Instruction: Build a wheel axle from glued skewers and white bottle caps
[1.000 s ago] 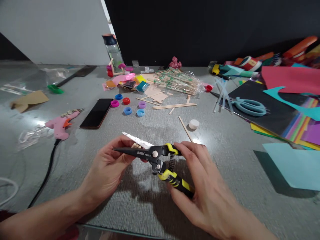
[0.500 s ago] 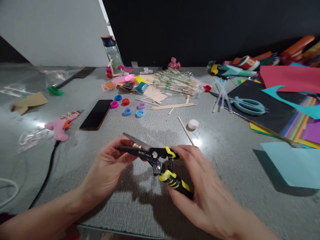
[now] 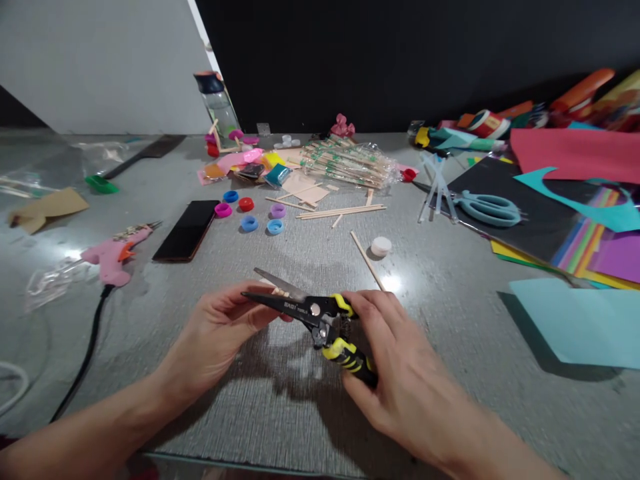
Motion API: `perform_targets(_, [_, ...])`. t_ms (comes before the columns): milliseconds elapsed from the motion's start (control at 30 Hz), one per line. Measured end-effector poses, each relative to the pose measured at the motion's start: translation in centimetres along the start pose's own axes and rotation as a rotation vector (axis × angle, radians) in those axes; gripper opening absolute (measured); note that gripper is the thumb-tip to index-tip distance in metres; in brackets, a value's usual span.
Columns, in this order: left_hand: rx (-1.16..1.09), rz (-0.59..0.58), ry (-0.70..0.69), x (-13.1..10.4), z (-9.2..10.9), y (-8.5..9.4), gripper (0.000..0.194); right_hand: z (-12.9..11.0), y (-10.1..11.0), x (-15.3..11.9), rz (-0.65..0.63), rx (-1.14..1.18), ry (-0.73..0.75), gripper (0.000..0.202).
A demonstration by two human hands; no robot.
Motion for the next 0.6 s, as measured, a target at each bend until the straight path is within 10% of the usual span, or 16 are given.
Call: perform_targets(600, [0.201, -0.015, 0.0, 0.32, -0.86, 0.22, 0.015, 0.32, -0.74, -0.08, 0.001, -0.104, -0.004, 0.049])
Point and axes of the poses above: each hand's wrist, its own x-axis towards the middle knuckle, its own y-axis out of the back of the hand, z = x × y, the point moved 3 cm from there along x, towards the middle knuckle, and after that the axes turned 2 degrees about y, right-handed, at the moved point
